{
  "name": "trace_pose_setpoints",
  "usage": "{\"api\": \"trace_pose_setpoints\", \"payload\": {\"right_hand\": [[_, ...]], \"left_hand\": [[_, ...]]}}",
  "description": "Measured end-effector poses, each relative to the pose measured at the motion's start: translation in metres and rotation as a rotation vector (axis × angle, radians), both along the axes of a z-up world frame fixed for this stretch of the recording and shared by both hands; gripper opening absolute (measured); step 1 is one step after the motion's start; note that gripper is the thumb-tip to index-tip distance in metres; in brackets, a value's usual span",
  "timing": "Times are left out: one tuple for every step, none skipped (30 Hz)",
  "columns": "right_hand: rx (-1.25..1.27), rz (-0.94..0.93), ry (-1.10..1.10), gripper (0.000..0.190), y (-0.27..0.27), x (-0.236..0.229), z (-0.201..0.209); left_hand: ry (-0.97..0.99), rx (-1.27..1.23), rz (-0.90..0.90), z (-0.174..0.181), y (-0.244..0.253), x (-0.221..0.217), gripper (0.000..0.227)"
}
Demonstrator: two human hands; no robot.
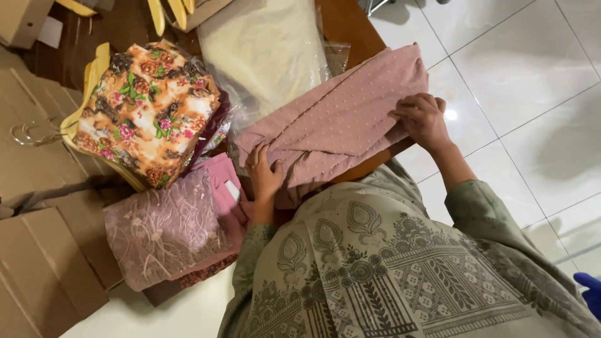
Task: Folding various clothing items on a flat surface.
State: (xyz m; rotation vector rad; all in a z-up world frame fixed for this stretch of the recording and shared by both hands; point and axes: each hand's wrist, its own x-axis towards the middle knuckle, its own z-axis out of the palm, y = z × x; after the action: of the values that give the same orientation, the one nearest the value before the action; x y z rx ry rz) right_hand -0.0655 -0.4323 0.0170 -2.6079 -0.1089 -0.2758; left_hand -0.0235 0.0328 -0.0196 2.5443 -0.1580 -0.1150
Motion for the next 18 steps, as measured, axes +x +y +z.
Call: {"api": "trace_pose_setpoints", "payload": {"right_hand": [[-0.002,-0.008,-0.002,0.033,-0.001,-0.002,0.005],[-0.01,0.003,-0.03,0.03,-0.002,-0.003,0.01],[-0.018,0.013,-0.057,0.027,-0.004,-0.006,0.016],[-0.021,0.003,-0.058,0.027,-0.003,-0.012,0.023],[0.007,0.022,-0.062,0.025,-0.002,-0.018,0.031],[0.035,0.04,-0.066,0.023,-0.001,-0.023,0.038],[0.033,0.035,-0.072,0.023,-0.003,-0.024,0.041],[0.027,0.067,-0.03,0.021,-0.004,-0.024,0.044],[0.024,0.1,0.021,0.018,-0.004,-0.03,0.046],[0.027,0.097,0.025,0.018,-0.012,-0.023,0.042],[0.198,0.031,0.112,0.017,-0.022,-0.016,0.038],[0.369,-0.035,0.198,0.019,-0.032,-0.008,0.035],[0.369,-0.036,0.195,0.019,-0.044,0.006,0.012],[0.503,-0.264,0.126,0.021,-0.056,0.02,-0.01],[0.634,-0.49,0.051,0.024,-0.069,0.036,-0.032],[0.634,-0.488,0.045,0.024,-0.083,0.053,-0.068],[0.791,-0.504,0.068,0.033,-0.096,0.068,-0.105],[0.948,-0.52,0.093,0.048,-0.109,0.085,-0.142]], "left_hand": [[-0.002,-0.002,-0.008,-0.002,0.001,0.0,0.063],[-0.028,0.002,-0.014,-0.005,0.002,0.0,0.063],[-0.053,0.006,-0.021,-0.007,0.002,0.0,0.064],[-0.054,0.003,-0.031,-0.007,0.003,0.0,0.064],[-0.061,-0.013,-0.031,-0.008,0.003,0.001,0.063],[-0.068,-0.029,-0.03,-0.008,0.004,0.001,0.063],[-0.073,-0.03,-0.035,-0.008,0.004,0.004,0.063],[-0.068,-0.063,-0.028,-0.009,0.003,0.008,0.061],[-0.054,-0.094,-0.018,-0.009,0.004,0.004,0.059],[-0.05,-0.092,-0.021,-0.009,0.004,0.004,0.059],[-0.059,-0.082,0.0,-0.01,0.002,0.005,0.059],[-0.068,-0.072,0.02,-0.01,0.001,0.006,0.058],[-0.071,-0.072,0.019,-0.013,0.001,0.007,0.058],[-0.116,-0.066,0.02,-0.016,0.0,0.008,0.056],[-0.164,-0.061,0.023,-0.019,-0.001,0.009,0.053],[-0.17,-0.063,0.023,-0.018,-0.005,0.011,0.053],[-0.154,-0.032,0.063,-0.017,-0.008,0.009,0.049],[-0.138,-0.001,0.102,-0.016,-0.01,0.008,0.046]]}}
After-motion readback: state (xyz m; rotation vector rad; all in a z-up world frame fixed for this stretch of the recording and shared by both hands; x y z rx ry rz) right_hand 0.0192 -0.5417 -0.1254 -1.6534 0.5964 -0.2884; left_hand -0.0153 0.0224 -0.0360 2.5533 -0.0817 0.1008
